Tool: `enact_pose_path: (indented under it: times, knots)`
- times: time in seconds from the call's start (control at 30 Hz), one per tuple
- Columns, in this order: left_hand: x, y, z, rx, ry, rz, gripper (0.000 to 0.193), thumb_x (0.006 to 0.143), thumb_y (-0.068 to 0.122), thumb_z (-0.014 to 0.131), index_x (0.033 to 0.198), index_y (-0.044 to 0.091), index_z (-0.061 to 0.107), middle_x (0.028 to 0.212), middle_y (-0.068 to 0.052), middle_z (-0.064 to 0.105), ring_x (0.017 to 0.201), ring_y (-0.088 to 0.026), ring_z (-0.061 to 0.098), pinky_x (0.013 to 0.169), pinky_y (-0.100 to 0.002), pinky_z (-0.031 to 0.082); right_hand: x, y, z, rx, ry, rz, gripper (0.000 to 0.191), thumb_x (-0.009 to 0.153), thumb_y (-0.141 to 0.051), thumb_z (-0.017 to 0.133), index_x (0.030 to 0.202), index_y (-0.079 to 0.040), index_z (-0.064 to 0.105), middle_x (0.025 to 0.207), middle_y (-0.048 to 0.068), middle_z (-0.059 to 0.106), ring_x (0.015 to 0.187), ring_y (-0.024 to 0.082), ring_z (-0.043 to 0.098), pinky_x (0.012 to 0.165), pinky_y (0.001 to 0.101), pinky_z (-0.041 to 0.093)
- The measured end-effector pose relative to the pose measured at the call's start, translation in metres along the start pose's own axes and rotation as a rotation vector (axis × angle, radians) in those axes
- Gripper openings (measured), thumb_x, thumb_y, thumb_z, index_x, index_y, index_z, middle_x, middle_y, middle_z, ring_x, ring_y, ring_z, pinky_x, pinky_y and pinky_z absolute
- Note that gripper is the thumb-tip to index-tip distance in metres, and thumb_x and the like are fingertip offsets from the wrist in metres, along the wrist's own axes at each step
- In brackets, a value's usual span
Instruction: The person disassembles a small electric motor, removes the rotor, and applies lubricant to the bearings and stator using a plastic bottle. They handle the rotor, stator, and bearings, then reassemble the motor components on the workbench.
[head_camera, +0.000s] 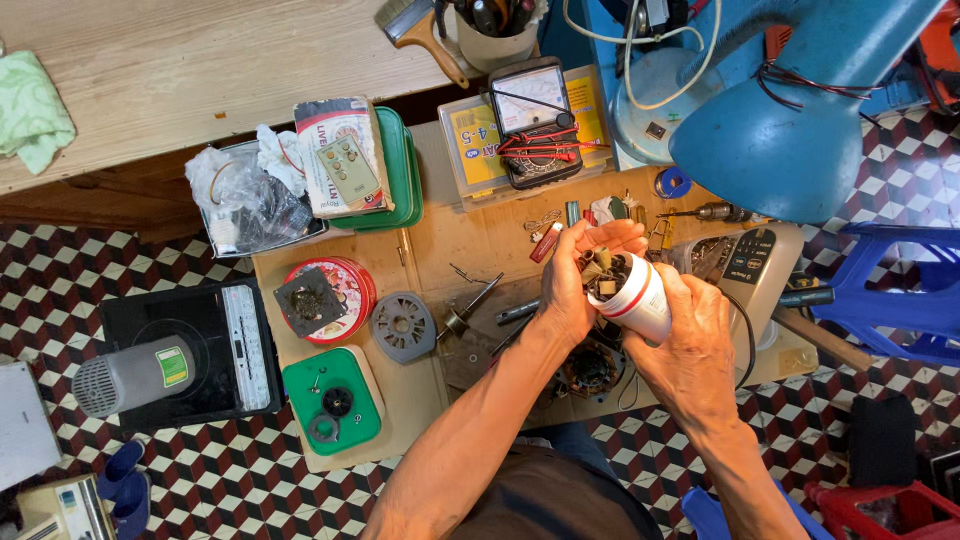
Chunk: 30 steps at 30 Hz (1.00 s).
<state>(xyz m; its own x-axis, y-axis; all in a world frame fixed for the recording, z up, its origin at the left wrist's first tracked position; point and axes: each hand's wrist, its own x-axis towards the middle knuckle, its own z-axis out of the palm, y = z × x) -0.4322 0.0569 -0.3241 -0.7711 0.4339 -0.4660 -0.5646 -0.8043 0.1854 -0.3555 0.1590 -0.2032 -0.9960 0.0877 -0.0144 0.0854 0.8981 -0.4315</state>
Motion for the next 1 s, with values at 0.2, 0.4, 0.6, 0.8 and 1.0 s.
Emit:
enact_pose_path:
  times: [0.2,0.4,0.6,0.8,1.0]
  knots:
    - [0.007,-0.005,-0.015,-0.118,-0.034,0.017,0.057,0.111,0.038,0.035,0.130,-0.009,0.063,0.129,-0.022,0.067,0.121,-0.033,0.065,0.114,-0.045,0.048,-0.008,0.004,0.007,0.062,-0.026,0.078,0.080,0.068,-0.014,0.080,0.142,-0.010,0.051,0.124,0.020,0.053,0.118,0.039,0.052,0.100,0.0498,0.047]
    - [0.005,0.001,-0.017,-0.215,-0.134,0.025,0.058,0.108,0.033,0.031,0.139,-0.009,0.057,0.135,-0.024,0.064,0.127,-0.034,0.061,0.117,-0.045,0.045,-0.007,0.010,0.014,0.156,-0.049,0.135,0.083,0.070,-0.020,0.082,0.145,-0.008,0.049,0.126,0.020,0.053,0.119,0.038,0.055,0.100,0.0480,0.047]
    - [-0.003,0.012,-0.009,-0.202,-0.062,0.040,0.055,0.107,0.028,0.032,0.138,-0.009,0.057,0.138,-0.024,0.063,0.129,-0.034,0.060,0.117,-0.045,0.046,-0.003,0.012,0.023,0.304,-0.108,0.163,0.079,0.075,-0.023,0.082,0.145,-0.007,0.050,0.134,0.018,0.057,0.126,0.034,0.057,0.105,0.0446,0.046]
    - [0.004,0.022,-0.010,-0.299,0.011,0.082,0.053,0.103,0.026,0.035,0.135,-0.010,0.059,0.132,-0.026,0.064,0.124,-0.036,0.062,0.110,-0.046,0.052,0.009,0.005,0.036,0.349,-0.099,0.161,0.078,0.076,-0.026,0.084,0.143,-0.005,0.050,0.135,0.018,0.060,0.127,0.033,0.058,0.104,0.0433,0.047]
    - [0.011,0.054,-0.033,-0.398,0.081,0.125,0.048,0.101,0.022,0.038,0.130,-0.008,0.062,0.131,-0.024,0.066,0.117,-0.033,0.065,0.105,-0.044,0.055,0.033,-0.017,0.063,0.514,-0.143,0.224,0.082,0.079,-0.030,0.082,0.144,-0.003,0.039,0.130,0.016,0.064,0.119,0.027,0.067,0.098,0.0399,0.052]
